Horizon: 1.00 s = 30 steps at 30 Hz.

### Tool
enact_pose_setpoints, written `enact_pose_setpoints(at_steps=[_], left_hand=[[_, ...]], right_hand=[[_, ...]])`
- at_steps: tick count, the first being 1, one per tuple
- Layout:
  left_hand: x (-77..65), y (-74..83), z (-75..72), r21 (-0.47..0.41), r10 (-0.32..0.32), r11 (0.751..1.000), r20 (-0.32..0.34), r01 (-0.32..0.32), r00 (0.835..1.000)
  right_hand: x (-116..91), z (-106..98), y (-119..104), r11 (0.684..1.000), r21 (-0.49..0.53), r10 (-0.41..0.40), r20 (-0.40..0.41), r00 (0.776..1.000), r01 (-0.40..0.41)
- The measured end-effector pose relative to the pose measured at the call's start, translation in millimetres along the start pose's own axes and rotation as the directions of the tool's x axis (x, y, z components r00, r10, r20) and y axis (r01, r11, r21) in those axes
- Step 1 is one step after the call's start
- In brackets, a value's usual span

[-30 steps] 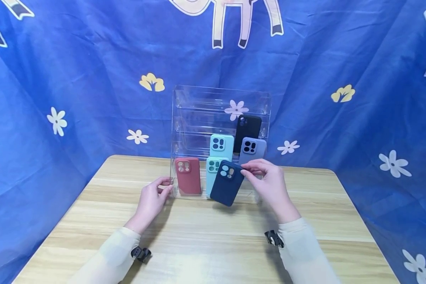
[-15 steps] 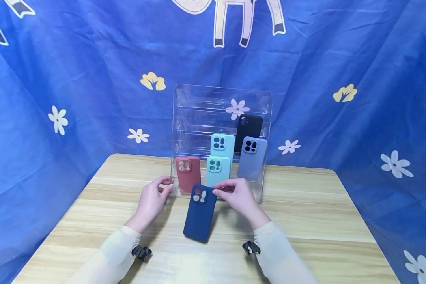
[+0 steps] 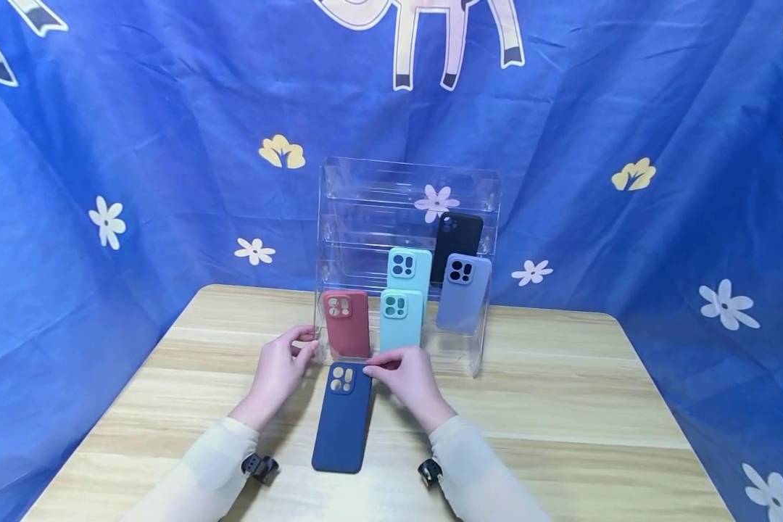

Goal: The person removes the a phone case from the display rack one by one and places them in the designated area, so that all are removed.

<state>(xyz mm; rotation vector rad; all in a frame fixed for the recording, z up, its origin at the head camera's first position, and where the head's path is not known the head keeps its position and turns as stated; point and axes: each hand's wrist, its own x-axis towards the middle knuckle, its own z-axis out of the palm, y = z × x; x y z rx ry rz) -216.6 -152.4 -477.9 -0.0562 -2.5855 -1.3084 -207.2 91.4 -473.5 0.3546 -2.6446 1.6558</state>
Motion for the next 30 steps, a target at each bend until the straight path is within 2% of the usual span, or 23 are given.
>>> enact_pose_setpoints(at_steps=[13,30], left_hand=[[0.8,0.6,-0.3,0.035,0.014,0.999,-0.008,-0.014,1.000],[0.5,0.4,-1.6,0.045,0.002,0.999,-0.009,-0.001,1.000]], right_hand=[[4,31,10,0.996,-0.077,0.036,-0.051,0.998,-0.039],[7,35,8,0.979,-0.200,0.042,-0.011,0.999,-0.043]])
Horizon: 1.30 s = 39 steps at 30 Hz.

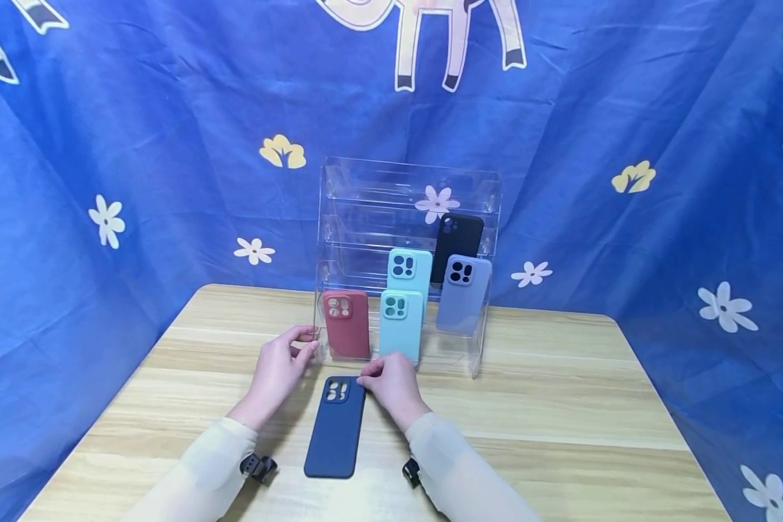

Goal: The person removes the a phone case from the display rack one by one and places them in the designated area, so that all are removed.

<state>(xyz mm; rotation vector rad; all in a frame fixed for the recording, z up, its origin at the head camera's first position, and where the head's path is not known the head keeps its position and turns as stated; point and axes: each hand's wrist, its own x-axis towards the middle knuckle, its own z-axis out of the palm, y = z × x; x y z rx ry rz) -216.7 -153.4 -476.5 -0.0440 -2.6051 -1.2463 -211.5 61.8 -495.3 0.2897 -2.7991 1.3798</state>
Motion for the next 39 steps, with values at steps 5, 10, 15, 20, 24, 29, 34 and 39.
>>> enact_pose_setpoints(at_steps=[5,10,15,20,24,29,34,39], left_hand=[[-0.1,-1.3,0.6,0.011,0.006,1.000,-0.007,-0.006,1.000],[-0.1,-3.2,1.2,0.018,0.014,1.000,-0.013,-0.014,1.000],[-0.4,-3.0,1.8,0.011,0.012,1.000,-0.013,-0.011,1.000],[0.5,-0.5,3.0,-0.006,0.008,1.000,0.006,-0.008,1.000],[0.8,0.3,3.6,0.000,0.007,1.000,0.002,-0.007,1.000],[0.2,-0.2,2.7,-0.004,0.000,1.000,-0.006,0.000,1.000],[0.2,-1.6,2.1,-0.003,0.008,1.000,-0.009,-0.008,1.000],[0.6,-2.3,2.2,-0.014,0.020,1.000,-0.009,-0.020,1.000]], right_hand=[[0,1,1,1.000,-0.004,0.006,0.012,1.000,-0.006],[-1,2,0,1.000,-0.019,0.005,0.020,1.000,-0.004],[-2,0,-1,1.000,-0.024,0.017,0.034,0.999,-0.016],[-3,-4,1,0.999,-0.013,0.041,0.052,0.998,-0.040],[-5,-9,1,0.999,0.006,0.054,0.073,0.996,-0.054],[-5,-13,-5,0.994,0.072,0.073,0.106,0.992,-0.081],[-4,-22,-16,0.998,0.057,0.017,0.070,0.997,-0.021],[-2,-35,-22,0.998,-0.029,-0.053,-0.014,0.998,0.053]])
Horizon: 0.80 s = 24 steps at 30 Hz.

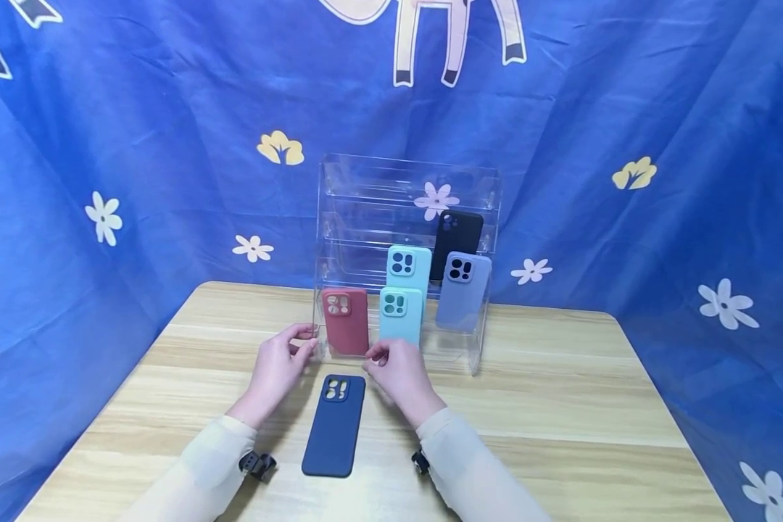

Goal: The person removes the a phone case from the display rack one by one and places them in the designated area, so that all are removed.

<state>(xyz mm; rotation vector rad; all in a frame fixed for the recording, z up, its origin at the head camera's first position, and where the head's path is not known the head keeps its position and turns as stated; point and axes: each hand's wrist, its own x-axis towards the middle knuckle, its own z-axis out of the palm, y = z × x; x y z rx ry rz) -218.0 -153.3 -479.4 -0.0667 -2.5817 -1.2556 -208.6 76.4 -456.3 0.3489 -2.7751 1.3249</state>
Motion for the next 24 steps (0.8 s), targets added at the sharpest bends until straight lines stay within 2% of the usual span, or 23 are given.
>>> enact_pose_setpoints(at_steps=[4,9,13,19,24], left_hand=[[0.2,-0.9,-0.4,-0.003,0.003,1.000,-0.003,-0.003,1.000],[0.5,0.2,-0.3,0.004,-0.003,1.000,0.009,0.003,1.000],[1.5,1.3,-1.0,0.014,0.014,1.000,0.006,-0.014,1.000],[2.0,0.8,-1.1,0.024,0.013,1.000,-0.002,-0.013,1.000],[2.3,-2.1,0.0,0.044,0.019,0.999,-0.002,-0.019,1.000]], right_hand=[[4,-13,-2,0.998,-0.018,-0.055,-0.060,0.997,0.054],[10,-34,-1,0.992,-0.032,-0.125,-0.144,0.982,0.122],[17,-50,-1,0.986,-0.064,-0.163,-0.234,0.959,0.152],[24,-68,2,0.982,-0.079,-0.190,-0.319,0.929,0.174],[31,-80,4,0.974,-0.094,-0.225,-0.403,0.887,0.204]])
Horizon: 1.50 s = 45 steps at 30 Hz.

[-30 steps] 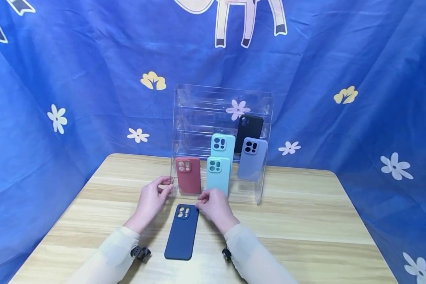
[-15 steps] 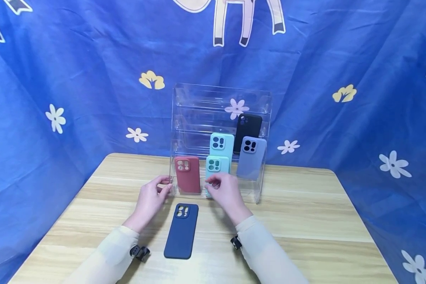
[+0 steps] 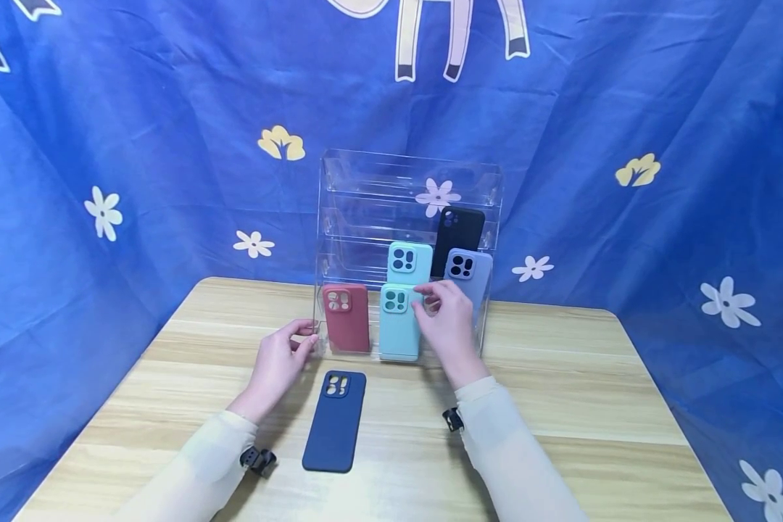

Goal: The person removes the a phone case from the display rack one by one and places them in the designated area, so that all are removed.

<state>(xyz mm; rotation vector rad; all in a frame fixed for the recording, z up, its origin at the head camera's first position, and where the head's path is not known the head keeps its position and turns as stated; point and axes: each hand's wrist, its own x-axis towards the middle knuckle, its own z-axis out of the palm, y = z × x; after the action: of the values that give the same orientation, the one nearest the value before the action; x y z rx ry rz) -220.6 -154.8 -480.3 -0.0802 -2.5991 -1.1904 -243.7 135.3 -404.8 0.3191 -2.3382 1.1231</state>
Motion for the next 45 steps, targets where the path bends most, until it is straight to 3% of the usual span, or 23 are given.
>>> enact_pose_setpoints(at_steps=[4,9,26,45], left_hand=[[0.7,1.7,-1.3,-0.006,0.005,1.000,0.003,-0.005,1.000],[1.0,3.1,-1.9,-0.022,0.004,1.000,0.007,-0.004,1.000],[-0.3,1.1,0.0,-0.019,0.003,1.000,0.002,-0.003,1.000],[-1.0,1.8,-0.1,-0.005,-0.016,1.000,0.015,0.016,1.000]], right_hand=[[7,-4,2,0.999,-0.004,-0.036,-0.047,0.998,0.036],[11,-5,2,0.998,-0.014,-0.062,-0.042,0.997,0.062],[9,2,9,1.000,-0.013,-0.017,0.026,1.000,0.017],[7,8,16,1.000,0.013,-0.005,-0.001,1.000,0.005]])
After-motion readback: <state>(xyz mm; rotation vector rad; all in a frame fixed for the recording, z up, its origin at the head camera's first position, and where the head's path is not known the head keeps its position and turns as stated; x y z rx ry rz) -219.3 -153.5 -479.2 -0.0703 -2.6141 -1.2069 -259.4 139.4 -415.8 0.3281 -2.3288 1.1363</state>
